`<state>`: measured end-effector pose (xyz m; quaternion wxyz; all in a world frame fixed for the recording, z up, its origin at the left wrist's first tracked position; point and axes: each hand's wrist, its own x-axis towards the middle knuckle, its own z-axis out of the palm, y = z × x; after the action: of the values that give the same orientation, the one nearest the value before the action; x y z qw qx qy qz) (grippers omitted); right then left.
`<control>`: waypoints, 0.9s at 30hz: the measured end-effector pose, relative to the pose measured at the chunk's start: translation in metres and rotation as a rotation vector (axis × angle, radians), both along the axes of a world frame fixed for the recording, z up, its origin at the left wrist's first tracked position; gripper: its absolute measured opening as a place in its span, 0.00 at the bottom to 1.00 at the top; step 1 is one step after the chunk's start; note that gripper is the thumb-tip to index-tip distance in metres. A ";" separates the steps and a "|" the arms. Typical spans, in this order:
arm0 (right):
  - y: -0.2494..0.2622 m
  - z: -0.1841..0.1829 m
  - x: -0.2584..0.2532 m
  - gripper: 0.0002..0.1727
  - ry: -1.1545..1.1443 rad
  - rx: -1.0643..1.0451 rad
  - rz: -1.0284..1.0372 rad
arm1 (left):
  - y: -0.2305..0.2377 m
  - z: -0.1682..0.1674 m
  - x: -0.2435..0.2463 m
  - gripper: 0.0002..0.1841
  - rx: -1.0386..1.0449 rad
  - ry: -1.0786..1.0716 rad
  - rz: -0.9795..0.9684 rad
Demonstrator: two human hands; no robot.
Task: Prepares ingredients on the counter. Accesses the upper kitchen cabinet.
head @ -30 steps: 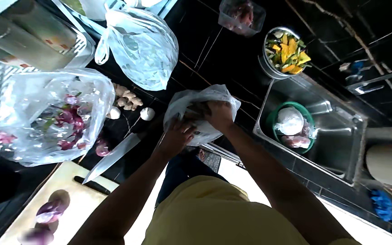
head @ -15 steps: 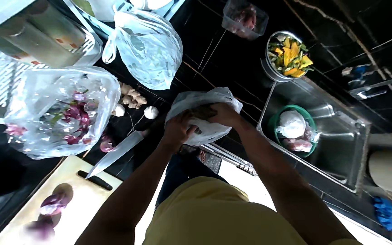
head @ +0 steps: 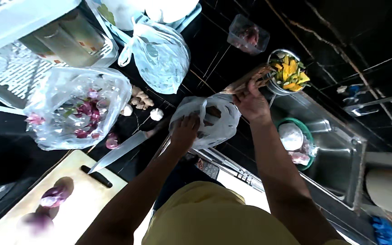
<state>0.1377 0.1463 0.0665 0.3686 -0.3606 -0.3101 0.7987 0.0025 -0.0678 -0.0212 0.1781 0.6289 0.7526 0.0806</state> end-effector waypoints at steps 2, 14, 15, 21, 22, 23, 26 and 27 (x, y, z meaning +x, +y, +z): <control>-0.002 0.006 0.000 0.16 -0.054 0.023 0.064 | -0.006 0.016 -0.003 0.34 0.052 -0.130 0.079; -0.121 0.024 -0.089 0.14 -0.427 0.484 0.835 | -0.069 0.071 -0.035 0.19 0.600 -1.589 0.667; -0.128 0.022 -0.096 0.15 -0.436 0.479 0.870 | -0.078 0.068 -0.039 0.19 0.604 -1.634 0.710; -0.183 0.017 -0.132 0.11 -0.425 0.645 1.096 | -0.139 0.046 -0.047 0.19 0.769 -1.730 0.819; -0.194 0.017 -0.136 0.11 -0.415 0.700 1.154 | -0.150 0.046 -0.048 0.18 0.805 -1.740 0.841; -0.205 0.017 -0.139 0.12 -0.396 0.737 1.215 | -0.163 0.046 -0.047 0.18 0.831 -1.740 0.872; -0.233 0.025 -0.143 0.27 -0.412 0.839 1.380 | -0.206 0.047 -0.043 0.16 0.880 -1.716 0.992; -0.236 0.027 -0.143 0.33 -0.439 0.896 1.425 | -0.225 0.050 -0.040 0.16 0.889 -1.684 1.051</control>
<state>-0.0053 -0.0896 0.0940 -0.1801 -0.0472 -0.8113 0.5542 -0.0380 -0.2924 0.0292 0.3365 -0.0205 0.4674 0.8172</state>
